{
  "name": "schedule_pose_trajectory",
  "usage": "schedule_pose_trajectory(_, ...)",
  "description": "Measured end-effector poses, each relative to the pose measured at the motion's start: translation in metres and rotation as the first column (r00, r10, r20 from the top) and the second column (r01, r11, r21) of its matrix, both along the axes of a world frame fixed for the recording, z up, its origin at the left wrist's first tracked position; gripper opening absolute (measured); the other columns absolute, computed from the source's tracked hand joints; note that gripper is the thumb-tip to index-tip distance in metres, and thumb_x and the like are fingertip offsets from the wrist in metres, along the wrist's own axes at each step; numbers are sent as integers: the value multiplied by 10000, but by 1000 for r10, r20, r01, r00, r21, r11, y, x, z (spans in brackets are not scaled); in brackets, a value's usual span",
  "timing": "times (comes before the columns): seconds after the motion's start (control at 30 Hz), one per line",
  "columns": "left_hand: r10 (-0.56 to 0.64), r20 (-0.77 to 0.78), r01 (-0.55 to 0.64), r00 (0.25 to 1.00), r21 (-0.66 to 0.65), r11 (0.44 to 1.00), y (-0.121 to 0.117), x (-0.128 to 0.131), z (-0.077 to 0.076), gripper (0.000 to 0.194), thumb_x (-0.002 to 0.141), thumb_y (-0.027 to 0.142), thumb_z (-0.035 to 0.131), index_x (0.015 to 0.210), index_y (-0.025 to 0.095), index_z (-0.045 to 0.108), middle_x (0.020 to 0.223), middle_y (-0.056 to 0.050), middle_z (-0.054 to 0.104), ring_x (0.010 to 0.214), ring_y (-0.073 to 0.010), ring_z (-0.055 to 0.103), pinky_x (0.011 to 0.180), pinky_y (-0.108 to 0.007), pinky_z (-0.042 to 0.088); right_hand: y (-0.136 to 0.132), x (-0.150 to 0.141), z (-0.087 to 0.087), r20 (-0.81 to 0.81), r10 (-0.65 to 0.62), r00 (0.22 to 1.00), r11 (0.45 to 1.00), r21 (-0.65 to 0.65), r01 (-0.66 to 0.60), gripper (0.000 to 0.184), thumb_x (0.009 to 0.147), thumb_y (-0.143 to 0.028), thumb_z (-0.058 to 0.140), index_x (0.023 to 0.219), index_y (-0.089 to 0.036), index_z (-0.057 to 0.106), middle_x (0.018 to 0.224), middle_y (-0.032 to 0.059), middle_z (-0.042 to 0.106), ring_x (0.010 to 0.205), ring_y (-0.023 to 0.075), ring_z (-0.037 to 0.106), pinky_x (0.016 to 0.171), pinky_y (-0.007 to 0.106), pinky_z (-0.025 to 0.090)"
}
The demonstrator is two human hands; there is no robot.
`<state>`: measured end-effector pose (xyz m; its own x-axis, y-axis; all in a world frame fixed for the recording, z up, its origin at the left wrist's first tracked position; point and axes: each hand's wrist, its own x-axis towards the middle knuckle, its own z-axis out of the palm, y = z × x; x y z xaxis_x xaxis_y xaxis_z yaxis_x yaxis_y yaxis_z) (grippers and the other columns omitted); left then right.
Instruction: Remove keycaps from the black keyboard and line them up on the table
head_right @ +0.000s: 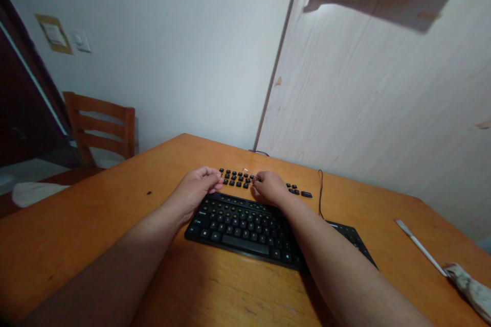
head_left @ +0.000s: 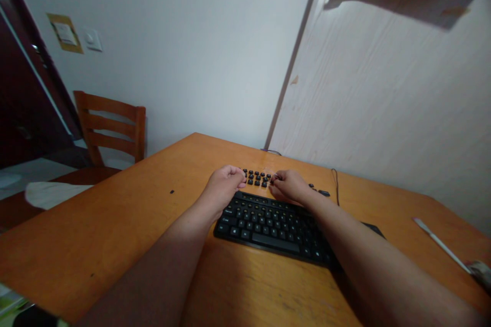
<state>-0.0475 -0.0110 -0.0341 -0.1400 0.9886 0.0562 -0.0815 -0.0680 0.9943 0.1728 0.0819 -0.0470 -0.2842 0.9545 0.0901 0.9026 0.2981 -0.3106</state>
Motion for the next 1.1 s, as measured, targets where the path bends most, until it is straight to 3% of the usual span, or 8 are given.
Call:
schedule_pose_trajectory(0.3, 2, 5, -2, 1000, 7, 1000, 0, 0, 0, 163, 749, 304, 644, 807, 153, 629, 710, -25, 653, 637, -115, 584, 618, -224, 406, 0, -8, 2, 88, 1, 996, 1000, -12, 0, 249, 865, -310, 543, 935, -182, 745, 882, 92, 724, 792, 192, 623, 651, 257, 384)
schedule_pose_trajectory(0.77, 11, -3, -11, 1000, 13, 1000, 0, 0, -1, 138, 753, 287, 645, 792, 155, 633, 691, -25, 650, 624, -113, 573, 610, -226, 399, -12, -13, 8, 50, 28, 998, 1000, -8, -27, 260, 855, -321, 517, 876, -184, 737, 832, 80, 720, 748, 184, 614, 626, 253, 380)
schedule_pose_trajectory(0.97, 3, 9, -3, 1000, 16, 1000, 0, 0, -1, 126, 748, 273, 644, 795, 157, 629, 687, -19, 645, 623, -112, 569, 607, -224, 395, -11, -11, 5, -35, 42, 998, 999, -15, -43, 219, 825, -310, 541, 830, -178, 717, 769, 62, 695, 700, 175, 589, 616, 255, 377)
schedule_pose_trajectory(1.1, -1, -1, 1, 1000, 27, 1000, 0, 0, -1, 124, 741, 271, 642, 794, 160, 623, 687, -15, 640, 635, -117, 574, 612, -225, 399, -7, -5, 9, -218, 1, 976, 999, 40, 8, 198, 810, -309, 522, 830, -183, 674, 756, 41, 666, 702, 169, 572, 620, 253, 390)
